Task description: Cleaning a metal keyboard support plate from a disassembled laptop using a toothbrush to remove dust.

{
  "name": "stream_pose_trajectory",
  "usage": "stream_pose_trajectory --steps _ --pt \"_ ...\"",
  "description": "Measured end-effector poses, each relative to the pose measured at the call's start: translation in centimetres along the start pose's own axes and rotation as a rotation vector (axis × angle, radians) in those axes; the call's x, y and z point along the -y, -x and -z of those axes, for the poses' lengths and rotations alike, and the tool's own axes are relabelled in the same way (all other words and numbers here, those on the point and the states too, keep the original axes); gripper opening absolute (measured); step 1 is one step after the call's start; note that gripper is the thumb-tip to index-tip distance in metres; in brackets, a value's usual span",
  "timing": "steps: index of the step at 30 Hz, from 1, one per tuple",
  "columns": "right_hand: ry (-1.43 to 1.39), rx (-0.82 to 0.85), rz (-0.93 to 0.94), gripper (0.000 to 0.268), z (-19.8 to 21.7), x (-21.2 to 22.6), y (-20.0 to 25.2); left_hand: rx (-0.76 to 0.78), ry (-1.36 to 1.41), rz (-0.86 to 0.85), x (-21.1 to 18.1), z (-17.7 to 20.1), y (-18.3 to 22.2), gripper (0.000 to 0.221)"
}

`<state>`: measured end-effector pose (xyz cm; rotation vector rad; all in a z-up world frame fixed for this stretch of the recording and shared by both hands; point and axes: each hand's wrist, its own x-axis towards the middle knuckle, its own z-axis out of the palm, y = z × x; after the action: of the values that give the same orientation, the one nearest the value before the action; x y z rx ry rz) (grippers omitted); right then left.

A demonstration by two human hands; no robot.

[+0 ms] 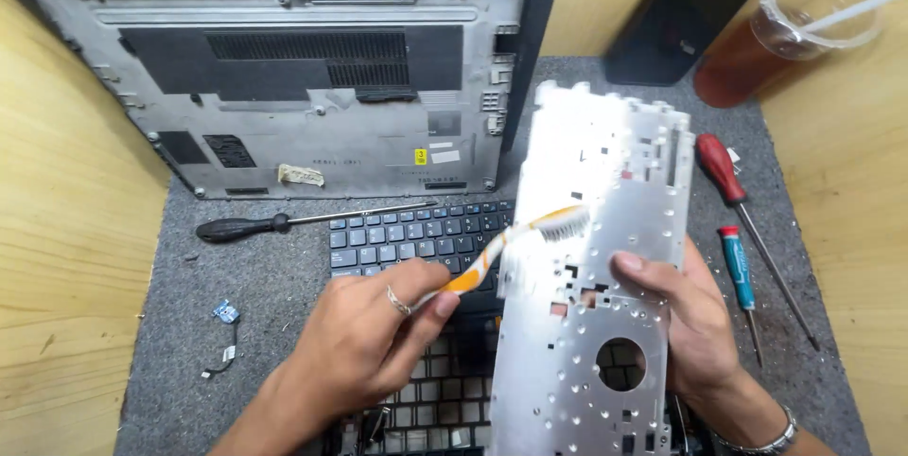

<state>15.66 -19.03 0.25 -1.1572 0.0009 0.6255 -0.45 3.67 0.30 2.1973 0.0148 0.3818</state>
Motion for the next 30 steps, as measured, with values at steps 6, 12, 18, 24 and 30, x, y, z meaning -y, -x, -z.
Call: stream_pose_trajectory --steps 6,12,18,24,30 --pt "0.182 0.045 -0.077 0.059 0.1 0.9 0.0 -0.113 -0.677 -0.263 0.9 1.7 -0.3 0.015" --pt "0.422 0.220 -0.057 0.058 1.7 1.3 -1.4 0.039 -0.555 -0.372 2.9 1.7 -0.1 0.010" --pt "0.485 0.358 -0.095 0.049 1.9 2.1 -1.4 0.022 -0.511 -0.399 2.1 2.5 -0.2 0.005" --pt "0.577 0.370 -0.161 0.043 2.1 1.9 -1.2 -0.162 -0.681 -0.440 1.3 2.3 -0.1 0.006" --pt "0.635 0.599 -0.020 0.038 3.2 0.9 -1.4 -0.248 -0.934 -0.401 0.9 3.3 0.3 0.013"
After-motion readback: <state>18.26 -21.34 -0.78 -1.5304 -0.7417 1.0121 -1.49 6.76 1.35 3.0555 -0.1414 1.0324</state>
